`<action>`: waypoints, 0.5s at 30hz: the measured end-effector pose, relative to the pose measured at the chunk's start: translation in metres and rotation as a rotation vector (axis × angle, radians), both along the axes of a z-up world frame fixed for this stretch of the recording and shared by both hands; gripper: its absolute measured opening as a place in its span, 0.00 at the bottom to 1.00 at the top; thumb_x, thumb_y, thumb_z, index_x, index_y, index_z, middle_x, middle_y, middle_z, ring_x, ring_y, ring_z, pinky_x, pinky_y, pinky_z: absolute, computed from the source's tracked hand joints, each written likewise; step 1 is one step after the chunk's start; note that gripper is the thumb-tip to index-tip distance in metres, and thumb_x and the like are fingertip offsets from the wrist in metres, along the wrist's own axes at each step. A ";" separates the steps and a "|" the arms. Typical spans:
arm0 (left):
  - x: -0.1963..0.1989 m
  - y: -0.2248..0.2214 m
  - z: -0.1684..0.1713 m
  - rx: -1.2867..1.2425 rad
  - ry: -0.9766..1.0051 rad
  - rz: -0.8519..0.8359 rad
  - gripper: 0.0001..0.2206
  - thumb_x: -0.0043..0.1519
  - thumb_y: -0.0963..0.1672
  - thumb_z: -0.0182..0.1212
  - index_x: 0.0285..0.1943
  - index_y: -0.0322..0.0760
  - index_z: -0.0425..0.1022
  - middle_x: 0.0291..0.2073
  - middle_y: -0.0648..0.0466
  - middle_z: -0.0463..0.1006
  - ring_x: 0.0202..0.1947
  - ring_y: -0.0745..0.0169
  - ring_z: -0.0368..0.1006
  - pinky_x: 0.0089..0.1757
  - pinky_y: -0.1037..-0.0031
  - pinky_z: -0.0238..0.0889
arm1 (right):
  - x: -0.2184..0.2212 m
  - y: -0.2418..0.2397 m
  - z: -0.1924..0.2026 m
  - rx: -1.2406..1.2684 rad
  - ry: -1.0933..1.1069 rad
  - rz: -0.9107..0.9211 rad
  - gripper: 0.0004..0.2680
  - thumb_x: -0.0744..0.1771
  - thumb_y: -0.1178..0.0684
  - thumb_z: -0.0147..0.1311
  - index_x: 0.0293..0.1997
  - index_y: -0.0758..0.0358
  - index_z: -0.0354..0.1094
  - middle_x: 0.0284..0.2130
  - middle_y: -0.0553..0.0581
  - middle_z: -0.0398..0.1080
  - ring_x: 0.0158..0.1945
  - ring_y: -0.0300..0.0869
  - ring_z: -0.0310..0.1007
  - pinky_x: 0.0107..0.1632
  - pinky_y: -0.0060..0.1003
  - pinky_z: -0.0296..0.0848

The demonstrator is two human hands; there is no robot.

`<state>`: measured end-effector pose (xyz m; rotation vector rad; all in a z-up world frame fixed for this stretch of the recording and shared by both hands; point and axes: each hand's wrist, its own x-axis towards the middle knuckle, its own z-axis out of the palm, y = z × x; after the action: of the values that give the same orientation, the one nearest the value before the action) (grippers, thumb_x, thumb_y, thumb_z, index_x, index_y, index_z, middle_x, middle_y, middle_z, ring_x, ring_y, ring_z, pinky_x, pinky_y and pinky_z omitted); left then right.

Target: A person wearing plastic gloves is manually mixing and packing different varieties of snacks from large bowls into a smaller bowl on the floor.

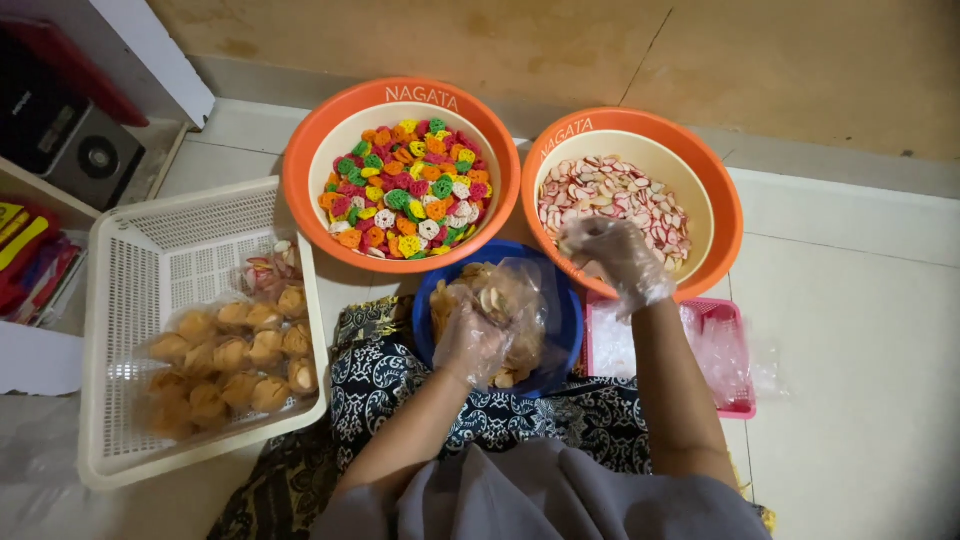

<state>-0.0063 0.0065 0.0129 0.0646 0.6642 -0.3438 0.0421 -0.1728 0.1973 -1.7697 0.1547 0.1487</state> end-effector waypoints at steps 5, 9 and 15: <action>0.003 -0.009 -0.035 0.152 -0.039 -0.008 0.17 0.68 0.58 0.48 0.58 0.56 0.69 0.62 0.55 0.70 0.62 0.46 0.67 0.62 0.50 0.56 | -0.031 0.041 0.028 -0.167 0.041 0.201 0.10 0.62 0.61 0.58 0.46 0.71 0.76 0.21 0.67 0.73 0.21 0.42 0.77 0.21 0.30 0.74; -0.025 -0.006 0.024 0.130 -0.050 0.003 0.13 0.63 0.60 0.56 0.38 0.62 0.74 0.47 0.71 0.78 0.53 0.58 0.74 0.58 0.53 0.59 | -0.030 0.061 0.027 -0.290 0.001 0.269 0.10 0.62 0.62 0.57 0.46 0.66 0.78 0.26 0.65 0.75 0.23 0.41 0.77 0.21 0.30 0.76; -0.049 0.006 0.090 0.101 -0.077 -0.023 0.13 0.66 0.57 0.56 0.34 0.55 0.69 0.33 0.61 0.75 0.40 0.56 0.77 0.56 0.52 0.63 | -0.024 0.060 -0.020 -0.659 0.032 0.411 0.13 0.63 0.50 0.61 0.53 0.38 0.77 0.42 0.47 0.80 0.49 0.40 0.80 0.55 0.33 0.76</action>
<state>-0.0554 0.0127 0.1033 0.1810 0.6042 -0.3281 0.0178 -0.1129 0.1772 -2.4426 -0.1622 0.4634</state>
